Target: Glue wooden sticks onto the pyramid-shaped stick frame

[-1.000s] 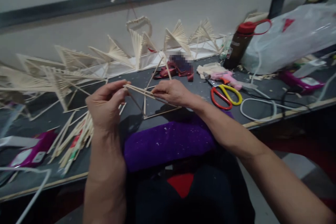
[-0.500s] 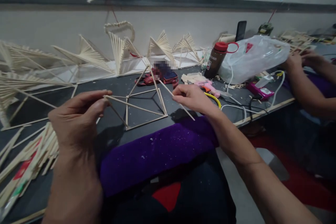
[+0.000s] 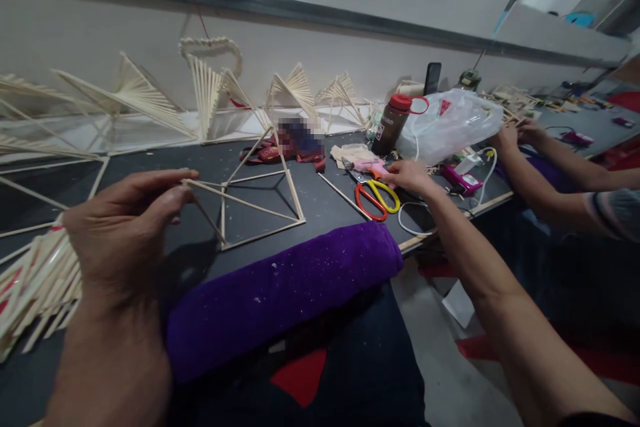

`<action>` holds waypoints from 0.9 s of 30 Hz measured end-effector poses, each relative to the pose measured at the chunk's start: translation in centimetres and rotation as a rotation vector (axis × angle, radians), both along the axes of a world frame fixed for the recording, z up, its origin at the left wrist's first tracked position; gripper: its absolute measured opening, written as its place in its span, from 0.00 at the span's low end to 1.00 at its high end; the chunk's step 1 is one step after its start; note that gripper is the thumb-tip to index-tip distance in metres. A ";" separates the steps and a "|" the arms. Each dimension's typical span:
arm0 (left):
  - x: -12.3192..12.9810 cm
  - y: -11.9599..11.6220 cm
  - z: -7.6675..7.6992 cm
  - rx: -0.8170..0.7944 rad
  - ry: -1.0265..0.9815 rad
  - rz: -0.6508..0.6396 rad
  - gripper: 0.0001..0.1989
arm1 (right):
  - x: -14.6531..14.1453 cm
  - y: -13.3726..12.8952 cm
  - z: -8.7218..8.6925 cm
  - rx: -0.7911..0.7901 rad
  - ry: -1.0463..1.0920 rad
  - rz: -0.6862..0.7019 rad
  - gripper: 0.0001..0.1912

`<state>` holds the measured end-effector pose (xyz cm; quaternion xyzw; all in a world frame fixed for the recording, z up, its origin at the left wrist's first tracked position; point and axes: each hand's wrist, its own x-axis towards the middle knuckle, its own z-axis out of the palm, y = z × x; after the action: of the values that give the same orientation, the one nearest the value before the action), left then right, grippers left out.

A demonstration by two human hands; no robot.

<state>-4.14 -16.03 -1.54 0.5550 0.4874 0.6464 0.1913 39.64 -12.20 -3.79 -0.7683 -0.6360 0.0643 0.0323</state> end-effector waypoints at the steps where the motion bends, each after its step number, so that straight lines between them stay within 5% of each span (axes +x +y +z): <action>1: -0.1 0.0 -0.1 0.004 -0.004 -0.013 0.12 | -0.2 0.0 -0.1 -0.011 -0.023 -0.001 0.18; 11: -0.2 0.3 -0.2 0.022 -0.013 -0.038 0.13 | -2.3 -2.1 -0.1 0.110 -0.172 0.026 0.20; 17: -0.2 0.3 -0.1 0.010 -0.015 -0.049 0.12 | -1.4 -0.6 0.8 0.062 0.042 0.020 0.23; 23: -0.3 0.2 -0.1 -0.019 0.004 -0.039 0.12 | -0.4 1.8 1.0 -0.058 0.195 -0.066 0.09; 27: -0.4 -0.1 0.1 -0.054 0.036 -0.025 0.12 | 0.3 1.3 0.5 0.047 0.418 -0.093 0.11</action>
<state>-4.52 -16.09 -1.40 0.5672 0.5010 0.6204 0.2056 39.97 -10.88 -3.26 -0.7657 -0.5807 0.2058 0.1845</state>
